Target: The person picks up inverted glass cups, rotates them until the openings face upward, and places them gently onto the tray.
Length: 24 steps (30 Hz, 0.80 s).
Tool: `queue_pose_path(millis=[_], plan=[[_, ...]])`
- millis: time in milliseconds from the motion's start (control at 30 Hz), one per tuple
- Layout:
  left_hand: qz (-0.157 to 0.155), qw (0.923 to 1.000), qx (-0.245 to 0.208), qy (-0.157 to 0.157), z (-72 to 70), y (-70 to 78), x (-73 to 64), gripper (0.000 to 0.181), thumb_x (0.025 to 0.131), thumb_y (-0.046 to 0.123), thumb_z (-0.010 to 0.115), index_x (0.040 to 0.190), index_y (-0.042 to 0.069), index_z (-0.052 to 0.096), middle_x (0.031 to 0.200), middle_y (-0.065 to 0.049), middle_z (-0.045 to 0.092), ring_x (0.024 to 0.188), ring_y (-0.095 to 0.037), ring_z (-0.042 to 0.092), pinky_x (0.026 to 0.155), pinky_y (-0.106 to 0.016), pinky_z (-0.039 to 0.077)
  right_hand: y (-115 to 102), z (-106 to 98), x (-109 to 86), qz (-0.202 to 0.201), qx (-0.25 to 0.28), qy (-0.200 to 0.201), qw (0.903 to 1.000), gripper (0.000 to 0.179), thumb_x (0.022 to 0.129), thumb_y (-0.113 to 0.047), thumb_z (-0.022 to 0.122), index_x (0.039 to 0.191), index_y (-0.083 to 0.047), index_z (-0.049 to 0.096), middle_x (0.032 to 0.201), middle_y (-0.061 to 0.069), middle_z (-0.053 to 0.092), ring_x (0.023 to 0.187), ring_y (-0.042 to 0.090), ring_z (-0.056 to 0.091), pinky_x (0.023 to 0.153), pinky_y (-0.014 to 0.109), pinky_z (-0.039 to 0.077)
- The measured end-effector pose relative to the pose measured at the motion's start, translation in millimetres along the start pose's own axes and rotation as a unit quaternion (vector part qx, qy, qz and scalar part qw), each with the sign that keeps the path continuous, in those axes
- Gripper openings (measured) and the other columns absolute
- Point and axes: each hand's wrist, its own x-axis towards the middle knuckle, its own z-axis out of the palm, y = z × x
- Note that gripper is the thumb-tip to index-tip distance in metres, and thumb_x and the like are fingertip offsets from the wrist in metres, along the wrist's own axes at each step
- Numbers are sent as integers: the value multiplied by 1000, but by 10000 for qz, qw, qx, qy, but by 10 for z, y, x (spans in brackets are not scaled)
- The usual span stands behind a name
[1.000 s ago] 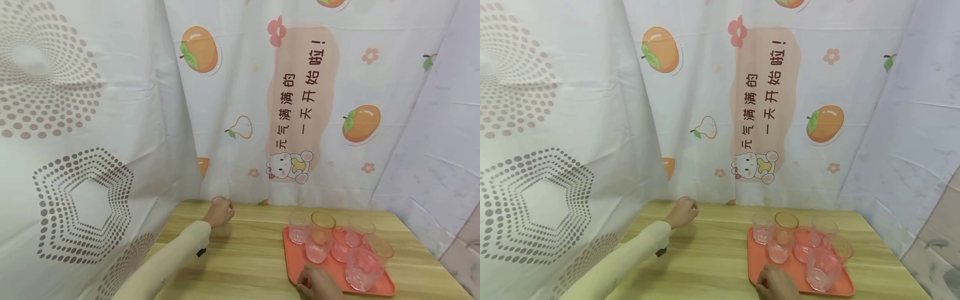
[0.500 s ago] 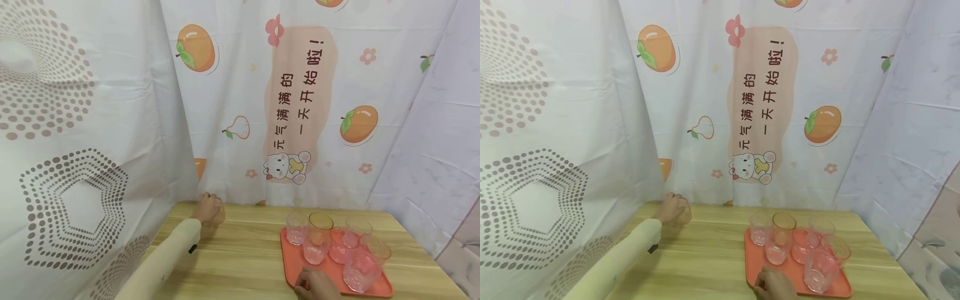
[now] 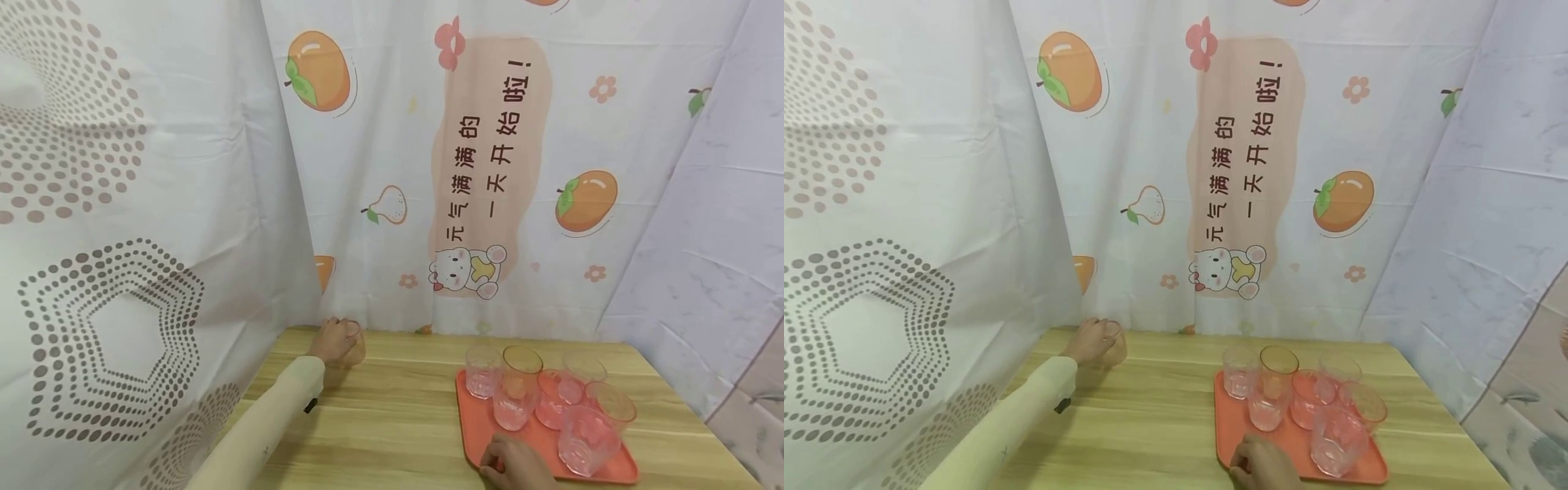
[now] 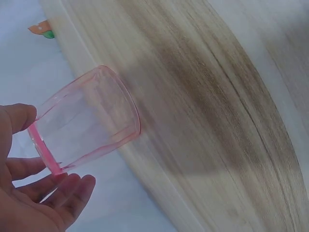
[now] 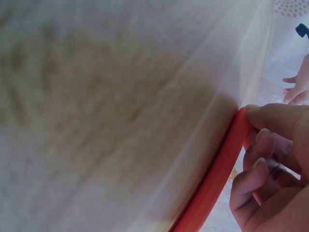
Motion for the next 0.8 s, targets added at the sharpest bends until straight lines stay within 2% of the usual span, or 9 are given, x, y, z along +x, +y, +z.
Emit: queue_pose_path(millis=[233, 433, 633, 800], plan=[[-59, 9999, -53, 88, 33, 43, 16, 38, 98, 19, 69, 125, -7, 64, 115, -24, 61, 109, -42, 56, 94, -53, 49, 3, 0, 2, -8, -45, 66, 10000, 16, 85, -23, 84, 77, -26, 71, 74, -21, 46, 62, -5, 43, 53, 23, 37], [-80, 9995, -138, 275, 63, 52, 27, 23, 97, 16, 68, 112, -1, 73, 108, -23, 63, 102, -40, 58, 89, -53, 51, 10, 7, -5, -20, -24, 71, 10000, 15, 85, -23, 83, 77, -26, 71, 73, -21, 45, 62, -5, 43, 53, 23, 37], [88, 9987, -249, 433, 89, 27, 51, 21, 98, 16, 68, 112, 1, 73, 108, -20, 65, 103, -39, 59, 91, -51, 52, 24, -1, 6, 4, 62, -6, 10000, 14, 86, -23, 83, 78, -25, 71, 74, -20, 45, 62, -4, 43, 53, 23, 37], [154, 9984, -282, 475, 104, 16, 52, 14, 97, 14, 68, 106, 10, 77, 105, -17, 67, 99, -37, 58, 89, -50, 51, 15, -8, 10, 9, 50, -39, 10000, 14, 87, -23, 83, 78, -25, 72, 74, -20, 46, 62, -4, 44, 53, 23, 38]])
